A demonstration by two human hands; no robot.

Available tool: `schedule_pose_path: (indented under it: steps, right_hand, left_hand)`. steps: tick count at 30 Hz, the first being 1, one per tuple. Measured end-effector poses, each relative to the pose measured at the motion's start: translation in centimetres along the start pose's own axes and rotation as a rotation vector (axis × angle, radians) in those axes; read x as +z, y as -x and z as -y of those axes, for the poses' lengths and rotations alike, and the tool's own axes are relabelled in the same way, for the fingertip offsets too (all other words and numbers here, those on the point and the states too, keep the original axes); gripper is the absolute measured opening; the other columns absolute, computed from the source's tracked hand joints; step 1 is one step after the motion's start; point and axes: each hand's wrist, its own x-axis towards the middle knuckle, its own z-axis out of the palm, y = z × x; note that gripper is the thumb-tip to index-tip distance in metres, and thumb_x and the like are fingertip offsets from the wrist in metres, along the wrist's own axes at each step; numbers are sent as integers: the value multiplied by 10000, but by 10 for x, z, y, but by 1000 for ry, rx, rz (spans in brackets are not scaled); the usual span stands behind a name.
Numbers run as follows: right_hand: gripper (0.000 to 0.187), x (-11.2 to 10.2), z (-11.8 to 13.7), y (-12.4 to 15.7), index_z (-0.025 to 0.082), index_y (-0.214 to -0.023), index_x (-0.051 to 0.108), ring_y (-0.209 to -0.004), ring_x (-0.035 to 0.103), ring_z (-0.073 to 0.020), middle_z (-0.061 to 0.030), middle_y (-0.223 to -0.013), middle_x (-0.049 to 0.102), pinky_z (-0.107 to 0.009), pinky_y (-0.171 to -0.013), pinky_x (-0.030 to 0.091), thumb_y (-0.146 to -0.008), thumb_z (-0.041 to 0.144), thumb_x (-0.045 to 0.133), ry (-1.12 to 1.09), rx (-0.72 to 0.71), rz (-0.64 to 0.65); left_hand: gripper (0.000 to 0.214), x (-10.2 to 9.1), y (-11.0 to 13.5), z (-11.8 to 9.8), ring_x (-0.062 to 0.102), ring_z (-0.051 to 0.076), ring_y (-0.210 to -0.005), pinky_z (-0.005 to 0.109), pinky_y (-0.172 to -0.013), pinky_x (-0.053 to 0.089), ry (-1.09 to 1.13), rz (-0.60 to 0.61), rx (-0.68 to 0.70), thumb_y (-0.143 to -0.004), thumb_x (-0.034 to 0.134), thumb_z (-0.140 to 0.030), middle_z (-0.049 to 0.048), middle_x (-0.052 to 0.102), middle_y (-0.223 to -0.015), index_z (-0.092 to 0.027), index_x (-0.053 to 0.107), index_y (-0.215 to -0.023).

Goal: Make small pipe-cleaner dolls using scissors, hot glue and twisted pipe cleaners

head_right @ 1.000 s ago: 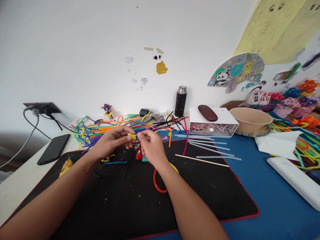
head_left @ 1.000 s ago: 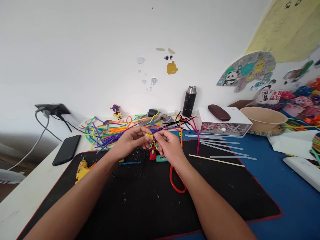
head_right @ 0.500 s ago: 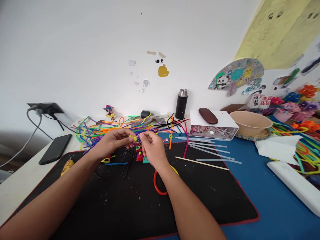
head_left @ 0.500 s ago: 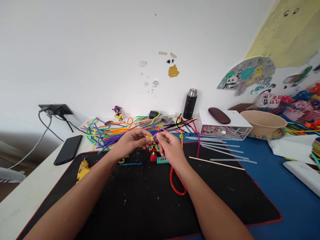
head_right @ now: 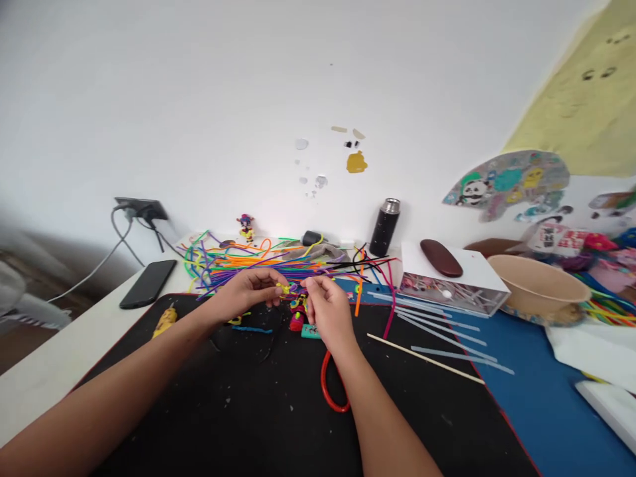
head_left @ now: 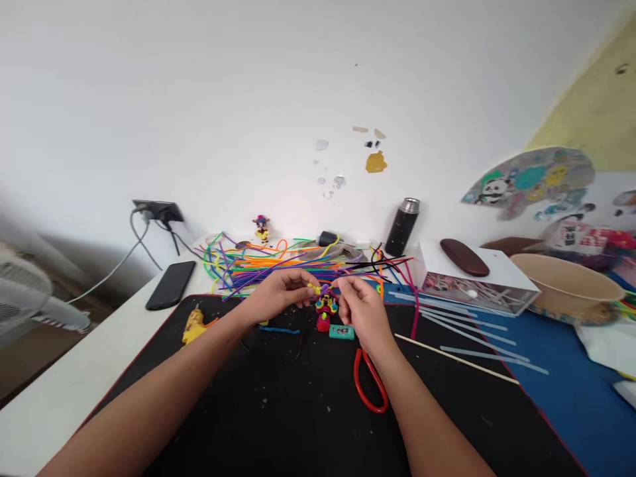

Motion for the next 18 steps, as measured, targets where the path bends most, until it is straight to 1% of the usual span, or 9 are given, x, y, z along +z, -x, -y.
schedule_pose_path:
  steps: [3, 6, 9, 11, 13, 15, 16, 18]
  right_hand:
    - [475, 2, -4, 1, 174, -912, 674, -369, 421, -87, 87, -466, 452, -204, -387, 303, -893, 648, 695, 76, -18, -8]
    - [521, 6, -13, 2, 176, -901, 671, -361, 402, -92, 98, -449, 414, -211, -385, 301, -868, 694, 704, 137, -18, -24]
    - [554, 15, -20, 5, 182, -867, 662, -350, 376, -98, 101, -437, 385, -223, -378, 274, -848, 734, 696, 194, 20, -21]
    - [537, 22, -21, 7, 191, -857, 658, -358, 370, -104, 94, -444, 394, -235, -388, 283, -861, 728, 684, 227, 29, -6]
    - [492, 29, -17, 7, 207, -846, 647, -363, 379, -115, 86, -451, 407, -248, -397, 297, -882, 697, 672, 262, 31, 36]
    - [411, 37, -11, 3, 229, -810, 618, -363, 388, -127, 84, -447, 407, -258, -402, 312, -904, 627, 659, 304, 29, 88]
    - [360, 41, -7, 0, 238, -787, 602, -366, 391, -132, 84, -447, 409, -261, -403, 316, -899, 574, 665, 327, 23, 115]
    - [249, 50, -2, -10, 242, -754, 595, -404, 431, -142, 68, -483, 469, -264, -420, 339, -837, 453, 698, 369, -12, 168]
  left_hand:
    - [392, -7, 9, 11, 631, 133, -660, 270, -644, 521, 25, -45, 6, -831, 842, -490, 8, 697, -764, -146, 719, -971]
    - [393, -11, 17, 14, 620, 130, -649, 266, -641, 507, 49, -140, 58, -827, 839, -495, 3, 682, -751, -148, 717, -964]
    - [385, -12, 25, 5, 630, 145, -681, 267, -649, 508, 65, -185, 121, -819, 845, -490, 8, 675, -753, -151, 728, -960]
    - [364, -11, 31, -3, 633, 150, -709, 267, -659, 511, 99, -228, 170, -852, 820, -481, 20, 686, -794, -154, 734, -986]
    - [347, -9, 36, -11, 633, 154, -711, 271, -674, 517, 127, -221, 195, -871, 808, -472, 25, 690, -784, -151, 738, -982]
    - [350, -6, 40, -16, 643, 161, -722, 281, -700, 524, 148, -199, 231, -877, 804, -482, 43, 712, -803, -148, 742, -960]
    - [362, -4, 41, -18, 652, 166, -730, 289, -713, 529, 171, -176, 247, -881, 799, -496, 54, 724, -822, -147, 745, -957]
    - [393, -1, 44, -21, 677, 181, -747, 305, -729, 541, 245, -66, 245, -889, 786, -525, 74, 736, -841, -141, 751, -964]
